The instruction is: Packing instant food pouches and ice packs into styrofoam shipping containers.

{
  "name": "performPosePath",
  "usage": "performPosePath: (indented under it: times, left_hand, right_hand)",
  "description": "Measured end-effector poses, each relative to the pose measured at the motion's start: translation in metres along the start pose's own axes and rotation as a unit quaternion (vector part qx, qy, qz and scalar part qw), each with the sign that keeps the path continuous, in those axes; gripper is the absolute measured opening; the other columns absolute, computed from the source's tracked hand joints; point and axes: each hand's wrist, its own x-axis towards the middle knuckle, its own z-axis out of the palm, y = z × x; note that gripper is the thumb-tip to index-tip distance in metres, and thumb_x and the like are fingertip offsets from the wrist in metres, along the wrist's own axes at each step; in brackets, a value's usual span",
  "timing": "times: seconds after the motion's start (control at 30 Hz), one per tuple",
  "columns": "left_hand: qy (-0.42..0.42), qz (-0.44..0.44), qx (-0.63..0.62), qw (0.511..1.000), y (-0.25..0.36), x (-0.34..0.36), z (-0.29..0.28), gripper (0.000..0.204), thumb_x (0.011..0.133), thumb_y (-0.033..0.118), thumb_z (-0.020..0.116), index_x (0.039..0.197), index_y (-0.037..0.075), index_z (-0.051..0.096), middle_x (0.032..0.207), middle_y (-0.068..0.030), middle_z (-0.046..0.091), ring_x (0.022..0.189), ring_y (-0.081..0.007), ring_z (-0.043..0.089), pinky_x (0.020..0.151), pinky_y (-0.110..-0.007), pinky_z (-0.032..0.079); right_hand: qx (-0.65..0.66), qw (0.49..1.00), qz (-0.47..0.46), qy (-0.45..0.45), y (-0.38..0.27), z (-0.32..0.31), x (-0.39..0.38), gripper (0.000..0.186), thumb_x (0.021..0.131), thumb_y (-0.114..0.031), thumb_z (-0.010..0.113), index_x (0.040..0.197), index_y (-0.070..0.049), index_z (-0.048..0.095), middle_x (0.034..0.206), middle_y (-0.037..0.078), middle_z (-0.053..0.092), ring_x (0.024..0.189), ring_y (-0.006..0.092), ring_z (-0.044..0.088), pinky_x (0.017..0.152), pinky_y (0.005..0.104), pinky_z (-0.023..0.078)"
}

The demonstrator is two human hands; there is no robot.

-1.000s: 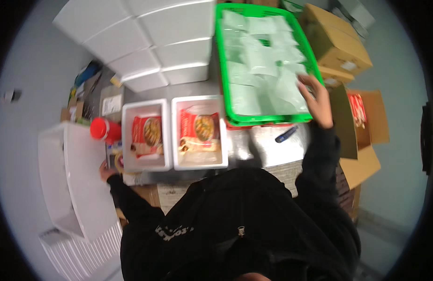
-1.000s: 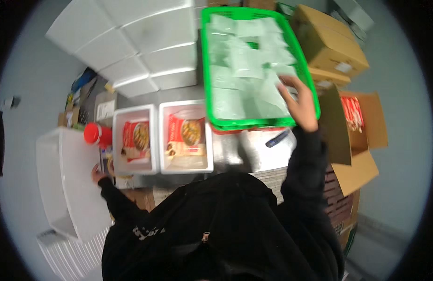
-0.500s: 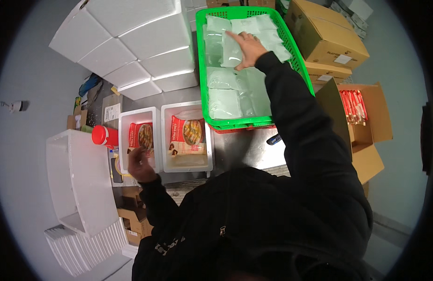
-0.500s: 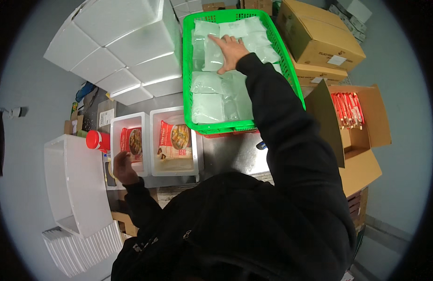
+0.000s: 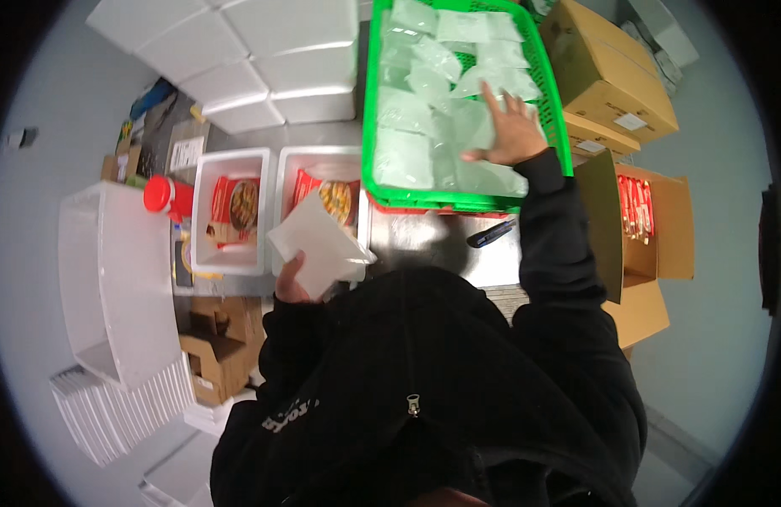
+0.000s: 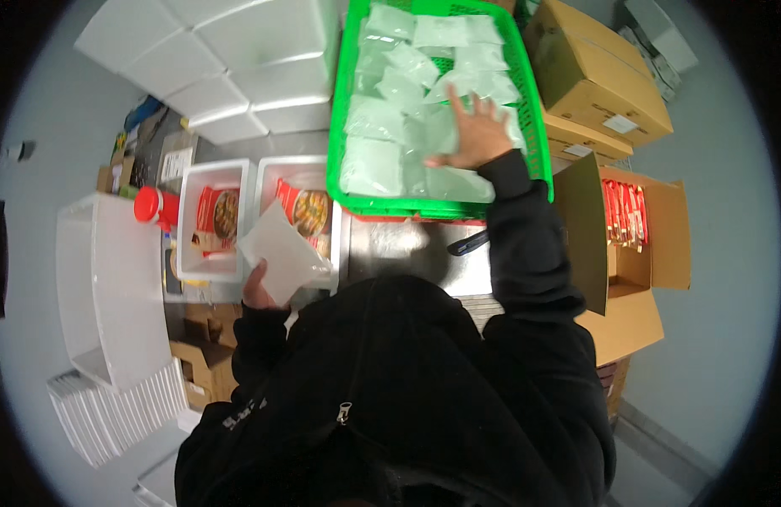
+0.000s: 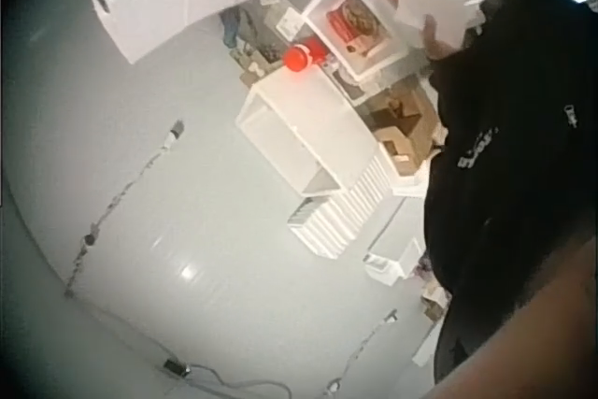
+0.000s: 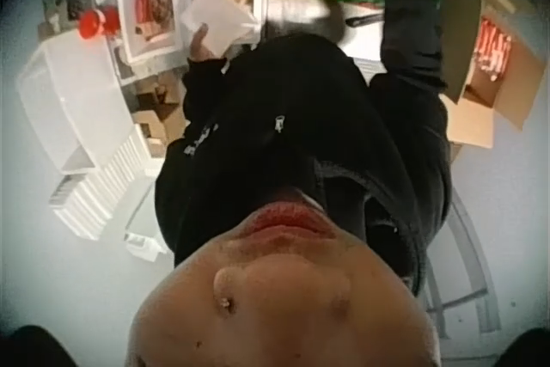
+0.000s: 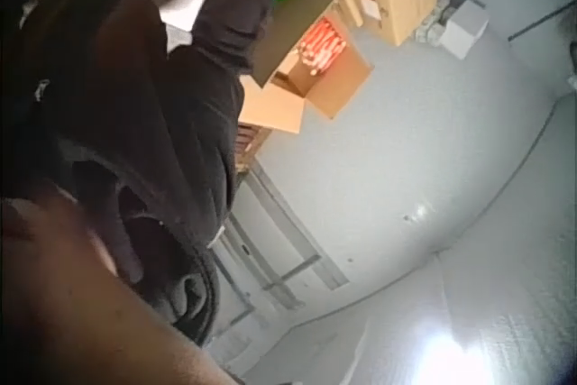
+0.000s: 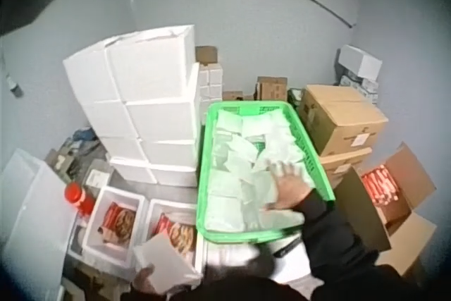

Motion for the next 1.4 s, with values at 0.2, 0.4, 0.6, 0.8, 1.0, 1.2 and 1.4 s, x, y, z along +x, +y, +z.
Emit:
performPosePath:
  times: [0.2,0.4,0.6,0.8,1.0,1.2,1.4]
  left_hand:
    - [0.170,0.050,-0.133,0.975,0.000,-0.015,-0.089,0.046,0.094,0.031,0.045,0.127,0.000,0.042,0.122,-0.0144,0.051,0.115,-0.0271,0.048,0.100,-0.040,0.037]
    - [0.220,0.114,-0.155,0.956,-0.004,-0.034,-0.082,0.046,0.094,0.032,0.043,0.128,0.001,0.042,0.125,-0.0122,0.050,0.116,-0.0256,0.048,0.100,-0.038,0.036]
    - [0.203,0.120,-0.144,0.961,-0.022,-0.037,-0.090,0.047,0.094,0.031,0.045,0.130,0.002,0.039,0.125,-0.0115,0.049,0.117,-0.0250,0.047,0.100,-0.039,0.037]
    - [0.319,0.114,-0.021,0.941,-0.045,-0.003,-0.067,0.041,0.083,0.013,0.065,0.116,-0.003,0.047,0.108,-0.0139,0.057,0.097,-0.0227,0.057,0.081,-0.037,0.049]
    - [0.517,-0.029,0.019,0.855,-0.106,0.065,-0.111,0.049,0.081,0.014,0.062,0.122,0.005,0.037,0.108,-0.0119,0.053,0.085,-0.0197,0.057,0.067,-0.031,0.046]
    - [0.463,0.037,0.052,0.884,-0.090,0.033,-0.076,0.051,0.079,0.012,0.062,0.121,-0.004,0.039,0.118,-0.0182,0.044,0.106,-0.0273,0.047,0.092,-0.037,0.039]
    - [0.328,0.272,0.353,0.833,-0.044,0.023,0.001,0.039,0.080,0.005,0.059,0.117,0.002,0.045,0.112,-0.0118,0.050,0.105,-0.0231,0.048,0.089,-0.035,0.041]
  right_hand:
    - [0.055,0.977,-0.032,-0.204,0.045,0.028,-0.003,0.127,0.041,-0.032,0.085,0.145,-0.025,0.013,0.122,0.030,0.041,0.111,0.0477,0.045,0.092,0.0496,0.043]
    - [0.139,0.957,-0.253,-0.009,-0.081,-0.068,0.017,0.128,0.038,-0.020,0.084,0.145,-0.013,0.014,0.121,0.026,0.042,0.115,0.0444,0.040,0.096,0.0484,0.036]
    - [-0.044,0.843,-0.531,-0.075,-0.258,0.012,0.077,0.133,0.029,-0.019,0.088,0.143,-0.013,0.019,0.121,0.014,0.046,0.119,0.0299,0.042,0.101,0.0517,0.029]
    - [-0.078,0.732,-0.677,0.008,-0.283,0.191,0.097,0.038,0.089,-0.023,0.041,0.126,-0.026,0.045,0.115,-0.001,0.052,0.112,0.0170,0.049,0.098,0.0486,0.033]
    - [0.032,0.711,-0.702,-0.007,-0.286,0.160,0.125,0.036,0.083,-0.017,0.053,0.118,-0.024,0.054,0.110,0.004,0.057,0.100,0.0238,0.057,0.087,0.0409,0.044]
    - [0.329,0.885,-0.326,-0.042,-0.184,0.004,0.139,0.042,0.079,-0.015,0.065,0.119,-0.011,0.053,0.114,0.012,0.059,0.098,0.0303,0.060,0.082,0.0378,0.049]
    - [0.217,0.967,-0.129,0.014,0.023,0.050,0.154,0.086,0.060,-0.034,0.079,0.132,-0.010,0.038,0.122,0.022,0.050,0.113,0.0366,0.049,0.095,0.0409,0.042]
